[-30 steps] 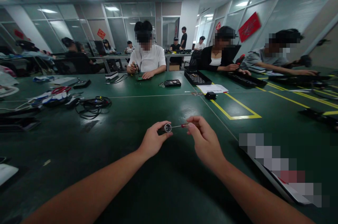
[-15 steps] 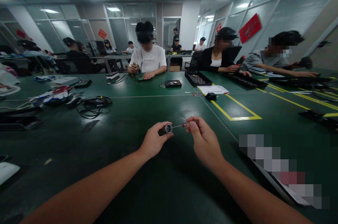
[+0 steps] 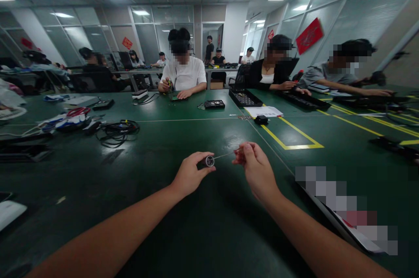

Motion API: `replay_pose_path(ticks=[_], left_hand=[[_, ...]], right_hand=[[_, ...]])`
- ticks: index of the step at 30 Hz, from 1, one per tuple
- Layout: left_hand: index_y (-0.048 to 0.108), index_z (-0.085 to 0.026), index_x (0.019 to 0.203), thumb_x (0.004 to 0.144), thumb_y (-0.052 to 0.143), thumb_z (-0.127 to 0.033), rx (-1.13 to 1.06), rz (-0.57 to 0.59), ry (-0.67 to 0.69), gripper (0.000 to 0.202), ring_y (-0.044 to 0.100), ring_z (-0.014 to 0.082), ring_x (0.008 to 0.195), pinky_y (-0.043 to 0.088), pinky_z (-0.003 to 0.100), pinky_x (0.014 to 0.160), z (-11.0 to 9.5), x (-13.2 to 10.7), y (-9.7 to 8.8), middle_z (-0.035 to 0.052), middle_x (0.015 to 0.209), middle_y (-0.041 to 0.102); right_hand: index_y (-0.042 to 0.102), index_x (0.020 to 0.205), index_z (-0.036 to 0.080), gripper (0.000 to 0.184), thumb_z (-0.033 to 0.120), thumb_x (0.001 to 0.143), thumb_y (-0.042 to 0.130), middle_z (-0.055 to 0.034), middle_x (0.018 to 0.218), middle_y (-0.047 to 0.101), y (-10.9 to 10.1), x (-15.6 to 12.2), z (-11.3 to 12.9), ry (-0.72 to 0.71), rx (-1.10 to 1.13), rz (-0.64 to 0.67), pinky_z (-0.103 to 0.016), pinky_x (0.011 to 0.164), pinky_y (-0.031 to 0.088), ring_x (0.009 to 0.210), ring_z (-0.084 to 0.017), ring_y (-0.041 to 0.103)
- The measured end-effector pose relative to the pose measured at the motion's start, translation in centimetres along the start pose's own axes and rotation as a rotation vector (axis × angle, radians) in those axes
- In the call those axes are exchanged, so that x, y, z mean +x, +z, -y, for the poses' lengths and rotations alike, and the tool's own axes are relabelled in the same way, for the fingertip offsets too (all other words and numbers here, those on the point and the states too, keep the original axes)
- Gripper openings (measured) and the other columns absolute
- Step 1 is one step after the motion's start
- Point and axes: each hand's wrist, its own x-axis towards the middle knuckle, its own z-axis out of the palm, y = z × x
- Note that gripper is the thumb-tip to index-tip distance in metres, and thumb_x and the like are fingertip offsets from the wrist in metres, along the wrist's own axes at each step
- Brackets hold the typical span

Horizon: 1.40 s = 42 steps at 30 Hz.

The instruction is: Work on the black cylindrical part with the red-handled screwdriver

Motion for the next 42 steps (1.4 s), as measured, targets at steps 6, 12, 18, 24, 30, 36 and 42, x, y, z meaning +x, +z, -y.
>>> replay_pose_path(ticks=[6, 12, 18, 24, 30, 36, 42], left_hand=[[0.072, -0.023, 0.119, 0.082, 0.079, -0.019, 0.006, -0.004, -0.006, 0.038, 0.066, 0.0239, 0.109, 0.048, 0.04, 0.1, 0.0, -0.1, 0.1, 0.0056, 0.115, 0.073], [0.072, -0.023, 0.119, 0.082, 0.08, -0.019, 0.001, -0.001, -0.008, 0.038, 0.065, 0.0236, 0.111, 0.047, 0.039, 0.101, 0.3, -0.1, 0.1, 0.0054, 0.116, 0.073], [0.073, -0.025, 0.119, 0.081, 0.081, -0.019, 0.011, 0.01, 0.014, 0.039, 0.065, 0.0239, 0.111, 0.047, 0.039, 0.1, 0.3, -0.1, 0.2, 0.0046, 0.115, 0.073], [0.073, -0.024, 0.117, 0.081, 0.081, -0.017, -0.024, -0.008, -0.004, 0.038, 0.066, 0.0235, 0.108, 0.047, 0.038, 0.098, 0.6, -0.1, 0.3, 0.0046, 0.112, 0.073], [0.073, -0.024, 0.117, 0.081, 0.081, -0.018, -0.042, -0.026, -0.001, 0.038, 0.067, 0.0227, 0.108, 0.049, 0.037, 0.098, 1.0, 0.0, 0.4, 0.0038, 0.113, 0.073], [0.073, -0.024, 0.117, 0.081, 0.08, -0.017, -0.021, -0.011, -0.005, 0.037, 0.067, 0.0228, 0.109, 0.05, 0.039, 0.099, 0.7, 0.0, 0.2, 0.0041, 0.114, 0.073], [0.073, -0.024, 0.116, 0.081, 0.079, -0.016, -0.032, -0.029, -0.021, 0.037, 0.067, 0.0231, 0.107, 0.051, 0.039, 0.098, 0.8, 0.0, 0.2, 0.0046, 0.112, 0.073]], right_hand=[[0.059, 0.098, 0.023, 0.033, 0.054, 0.099, 0.048, -0.0032, 0.084, 0.067, 0.2, -0.8, 0.2, -0.071, -0.179, 0.054, -0.038, 0.073, 0.056, 0.074, -0.02, 0.065], [0.059, 0.101, 0.023, 0.029, 0.049, 0.103, 0.047, -0.0016, 0.082, 0.066, 0.0, -1.4, 0.7, -0.139, -0.284, 0.136, -0.034, 0.072, 0.051, 0.075, -0.019, 0.064], [0.067, 0.085, 0.022, 0.044, 0.056, 0.102, 0.046, 0.001, 0.064, 0.058, -0.1, -2.1, 1.7, -0.163, -0.304, 0.145, -0.03, 0.054, 0.04, 0.056, -0.016, 0.052], [0.07, 0.102, 0.021, 0.034, 0.05, 0.1, 0.052, -0.0011, 0.071, 0.066, 0.2, -2.5, 1.6, -0.204, -0.402, 0.116, -0.03, 0.057, 0.044, 0.061, -0.018, 0.059], [0.064, 0.104, 0.022, 0.023, 0.036, 0.102, 0.046, -0.0027, 0.085, 0.068, 0.0, -2.2, 2.0, -0.293, -0.478, 0.177, -0.031, 0.068, 0.048, 0.075, -0.019, 0.064], [0.07, 0.08, 0.022, 0.045, 0.046, 0.104, 0.041, 0.0002, 0.064, 0.061, 0.0, -2.1, 2.5, -0.293, -0.476, 0.191, -0.03, 0.059, 0.043, 0.061, -0.017, 0.061], [0.066, 0.12, 0.019, 0.034, 0.04, 0.101, 0.047, -0.0031, 0.079, 0.071, 0.3, -2.2, 1.9, -0.259, -0.517, 0.147, -0.031, 0.063, 0.048, 0.069, -0.02, 0.068]])
